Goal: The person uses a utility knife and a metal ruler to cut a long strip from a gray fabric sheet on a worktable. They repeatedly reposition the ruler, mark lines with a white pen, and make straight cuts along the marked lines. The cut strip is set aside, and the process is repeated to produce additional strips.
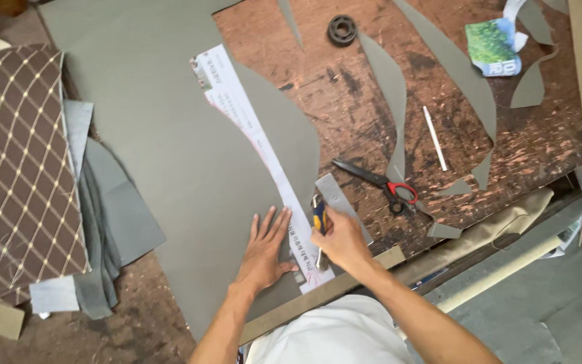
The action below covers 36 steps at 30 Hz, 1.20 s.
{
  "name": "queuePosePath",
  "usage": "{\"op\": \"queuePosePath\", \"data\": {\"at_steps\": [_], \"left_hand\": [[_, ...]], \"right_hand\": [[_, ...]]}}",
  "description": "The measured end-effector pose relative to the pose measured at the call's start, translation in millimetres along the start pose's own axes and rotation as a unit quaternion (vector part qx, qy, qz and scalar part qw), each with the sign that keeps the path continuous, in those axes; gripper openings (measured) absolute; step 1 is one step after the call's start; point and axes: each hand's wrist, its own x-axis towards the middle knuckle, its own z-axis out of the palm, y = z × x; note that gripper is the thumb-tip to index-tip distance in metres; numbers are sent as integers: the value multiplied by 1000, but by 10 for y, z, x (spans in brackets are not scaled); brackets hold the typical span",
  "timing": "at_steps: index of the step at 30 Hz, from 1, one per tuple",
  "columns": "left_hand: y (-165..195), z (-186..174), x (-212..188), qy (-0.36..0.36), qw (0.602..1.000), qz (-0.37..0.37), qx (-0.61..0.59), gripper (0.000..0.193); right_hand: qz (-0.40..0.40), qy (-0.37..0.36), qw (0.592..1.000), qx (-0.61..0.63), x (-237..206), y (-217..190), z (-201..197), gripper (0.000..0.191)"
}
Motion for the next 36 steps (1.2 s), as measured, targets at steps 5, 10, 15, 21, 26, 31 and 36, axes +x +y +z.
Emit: {"op": "queuePosePath", "data": {"at_steps": [5, 10, 15, 21, 26, 31, 36], "left_hand": [[26, 56, 116, 33, 999, -18, 39, 109], [6, 80, 447, 153, 987, -43, 3, 104], [13, 2, 782, 113, 989, -72, 63, 112], [5, -61, 796, 147, 986, -39, 73, 92], [113, 160, 736, 176, 977, -105, 60, 69], [170, 243, 754, 170, 981, -79, 58, 61], [46, 46, 861, 164, 980, -1, 114, 76]], "right_hand": [[38, -5, 999, -6, 522, 306, -1060, 17], [39, 16, 978, -205, 1447, 929, -2161, 38], [-24, 94, 944, -314, 2068, 1641, -2805, 50], [-31, 130, 977, -163, 2485, 2209, -3304, 52], [-117, 319, 900, -274, 2894, 2490, -3833, 64], [-11, 260, 964, -54, 3157, 2431, -3772, 84], [-128, 200, 936, 258, 2703, 2006, -3389, 64]]}}
